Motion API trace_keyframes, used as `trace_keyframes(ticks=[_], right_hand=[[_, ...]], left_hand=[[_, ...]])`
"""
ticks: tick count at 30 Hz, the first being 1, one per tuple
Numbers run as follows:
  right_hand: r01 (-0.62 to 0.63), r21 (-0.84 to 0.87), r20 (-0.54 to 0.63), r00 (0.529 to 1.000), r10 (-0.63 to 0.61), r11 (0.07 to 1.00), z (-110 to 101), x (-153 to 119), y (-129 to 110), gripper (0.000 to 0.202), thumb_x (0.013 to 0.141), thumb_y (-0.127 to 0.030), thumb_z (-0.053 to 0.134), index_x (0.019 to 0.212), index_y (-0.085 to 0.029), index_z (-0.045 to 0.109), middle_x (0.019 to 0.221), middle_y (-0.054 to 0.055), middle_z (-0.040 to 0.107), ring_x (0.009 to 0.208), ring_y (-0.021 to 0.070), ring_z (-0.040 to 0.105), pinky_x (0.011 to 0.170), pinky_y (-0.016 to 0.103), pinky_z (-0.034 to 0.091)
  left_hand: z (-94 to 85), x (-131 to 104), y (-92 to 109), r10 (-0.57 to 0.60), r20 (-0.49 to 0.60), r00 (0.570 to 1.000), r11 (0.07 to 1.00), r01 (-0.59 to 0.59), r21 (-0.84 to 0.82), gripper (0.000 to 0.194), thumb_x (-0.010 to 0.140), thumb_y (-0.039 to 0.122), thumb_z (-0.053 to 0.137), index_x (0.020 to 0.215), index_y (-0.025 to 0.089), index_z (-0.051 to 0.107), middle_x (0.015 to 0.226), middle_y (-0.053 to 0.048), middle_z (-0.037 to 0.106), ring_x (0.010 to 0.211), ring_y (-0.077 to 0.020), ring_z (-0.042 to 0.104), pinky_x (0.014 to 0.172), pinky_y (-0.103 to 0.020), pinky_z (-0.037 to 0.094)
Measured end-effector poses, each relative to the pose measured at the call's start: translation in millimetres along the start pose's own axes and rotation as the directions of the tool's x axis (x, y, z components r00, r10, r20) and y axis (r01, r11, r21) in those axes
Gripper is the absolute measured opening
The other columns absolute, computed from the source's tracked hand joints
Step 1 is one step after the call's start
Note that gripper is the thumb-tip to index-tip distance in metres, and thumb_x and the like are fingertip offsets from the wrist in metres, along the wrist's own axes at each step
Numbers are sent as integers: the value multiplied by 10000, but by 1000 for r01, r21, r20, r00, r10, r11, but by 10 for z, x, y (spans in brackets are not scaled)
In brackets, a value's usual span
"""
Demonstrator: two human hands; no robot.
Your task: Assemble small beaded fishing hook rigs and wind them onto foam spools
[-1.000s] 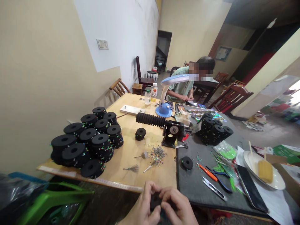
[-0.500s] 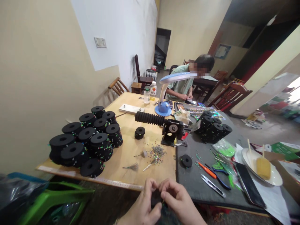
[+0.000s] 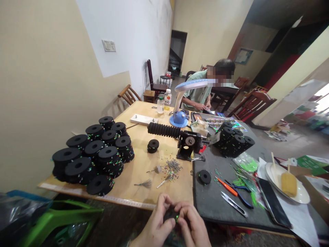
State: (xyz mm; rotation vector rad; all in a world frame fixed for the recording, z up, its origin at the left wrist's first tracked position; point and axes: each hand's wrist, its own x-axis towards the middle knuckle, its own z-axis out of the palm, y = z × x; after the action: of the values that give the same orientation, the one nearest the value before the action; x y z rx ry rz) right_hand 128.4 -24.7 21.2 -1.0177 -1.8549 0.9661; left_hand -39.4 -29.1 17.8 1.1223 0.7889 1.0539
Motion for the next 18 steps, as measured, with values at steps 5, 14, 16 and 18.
trace_keyframes(ticks=[5,14,16,18], right_hand=[[27,-32,23,999,-26,999,23,-49,56,144,977,-233,420,852,-244,491,954,71,637,866,192,641,739,259,527],[146,-108,-18,989,-149,983,0,-31,45,165,989,-289,416,863,-245,512,886,60,657,781,184,655,689,241,548],[156,-125,-31,986,-161,980,-1,-31,40,161,984,-295,434,857,-247,520,870,55,661,767,185,659,683,236,550],[151,-129,-37,987,-157,980,5,-42,48,155,980,-294,444,853,-248,520,863,52,664,754,183,661,676,232,550]], left_hand=[[22,22,-49,-22,-36,999,1000,22,-6,209,871,280,560,997,224,404,973,-30,529,976,-200,497,892,-357,380],[58,34,-75,-5,-72,997,1000,7,15,188,860,253,552,985,218,415,931,-19,532,929,-192,515,866,-350,395],[56,45,-147,27,-94,995,999,-25,27,194,850,254,553,985,220,417,913,-14,527,903,-189,520,844,-345,404],[59,61,-230,71,-126,990,997,-66,38,196,845,267,556,978,222,419,884,-3,513,866,-181,521,809,-332,411]])
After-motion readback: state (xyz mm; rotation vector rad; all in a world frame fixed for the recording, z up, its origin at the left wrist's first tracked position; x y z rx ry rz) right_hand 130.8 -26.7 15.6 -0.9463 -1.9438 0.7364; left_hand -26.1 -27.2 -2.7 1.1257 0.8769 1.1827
